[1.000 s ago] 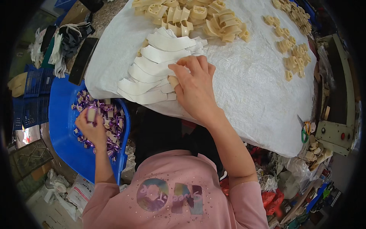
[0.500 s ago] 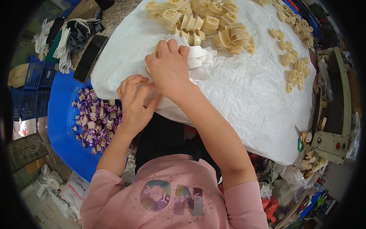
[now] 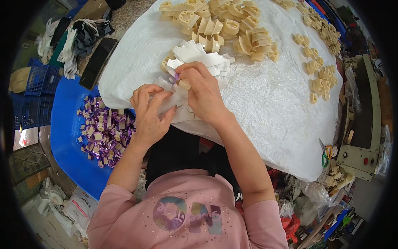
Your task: The recorder is assembling small shoe heel or sole components by fitting white pieces into tan molded plastic bases.
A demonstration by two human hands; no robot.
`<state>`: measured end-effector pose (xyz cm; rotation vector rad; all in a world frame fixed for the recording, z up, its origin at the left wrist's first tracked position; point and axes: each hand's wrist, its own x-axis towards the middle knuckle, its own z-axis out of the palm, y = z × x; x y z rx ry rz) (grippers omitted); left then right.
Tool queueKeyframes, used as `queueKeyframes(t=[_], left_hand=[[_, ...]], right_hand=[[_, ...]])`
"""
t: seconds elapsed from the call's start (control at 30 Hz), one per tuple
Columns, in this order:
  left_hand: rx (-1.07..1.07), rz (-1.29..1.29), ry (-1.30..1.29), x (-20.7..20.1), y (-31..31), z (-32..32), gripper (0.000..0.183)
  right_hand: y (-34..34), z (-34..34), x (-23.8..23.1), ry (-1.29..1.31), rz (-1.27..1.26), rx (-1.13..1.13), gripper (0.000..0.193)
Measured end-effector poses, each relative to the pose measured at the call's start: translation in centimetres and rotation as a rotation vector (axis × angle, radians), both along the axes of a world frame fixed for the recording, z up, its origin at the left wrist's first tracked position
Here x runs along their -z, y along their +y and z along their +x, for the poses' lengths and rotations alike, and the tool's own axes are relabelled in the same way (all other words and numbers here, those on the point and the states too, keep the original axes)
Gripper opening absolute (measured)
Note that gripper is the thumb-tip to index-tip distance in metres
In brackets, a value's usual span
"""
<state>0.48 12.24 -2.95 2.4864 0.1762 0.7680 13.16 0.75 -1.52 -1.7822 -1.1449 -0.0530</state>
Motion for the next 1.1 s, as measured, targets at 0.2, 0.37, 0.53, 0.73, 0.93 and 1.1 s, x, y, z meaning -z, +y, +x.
queueKeyframes(t=[0.2, 0.37, 0.53, 0.73, 0.93, 1.1], left_hand=[[-0.166, -0.048, 0.063, -0.7, 1.1, 1.6, 0.034], [-0.090, -0.091, 0.268, -1.4, 1.8, 2.2, 0.032], [0.002, -0.295, 0.226, -1.5, 2.3, 2.3, 0.025], [0.015, -0.861, 0.190, -1.8, 1.8, 2.5, 0.024], [-0.035, -0.662, 0.193, -2.3, 1.6, 2.4, 0.024], [-0.045, -0.654, 0.192, -2.2, 2.0, 2.5, 0.022]], right_hand=[[0.3, -0.4, 0.5, 0.073, 0.019, 0.039, 0.039], [0.1, -0.5, 0.0, -0.269, -0.105, 0.153, 0.039], [0.2, -1.1, -0.2, -0.237, -0.298, 0.192, 0.038], [0.4, -1.1, -0.1, -0.102, -0.279, 0.220, 0.034], [-0.8, -0.3, -0.9, 0.039, -0.212, 0.084, 0.028], [-3.7, 1.6, -1.5, 0.834, 0.176, 0.012, 0.015]])
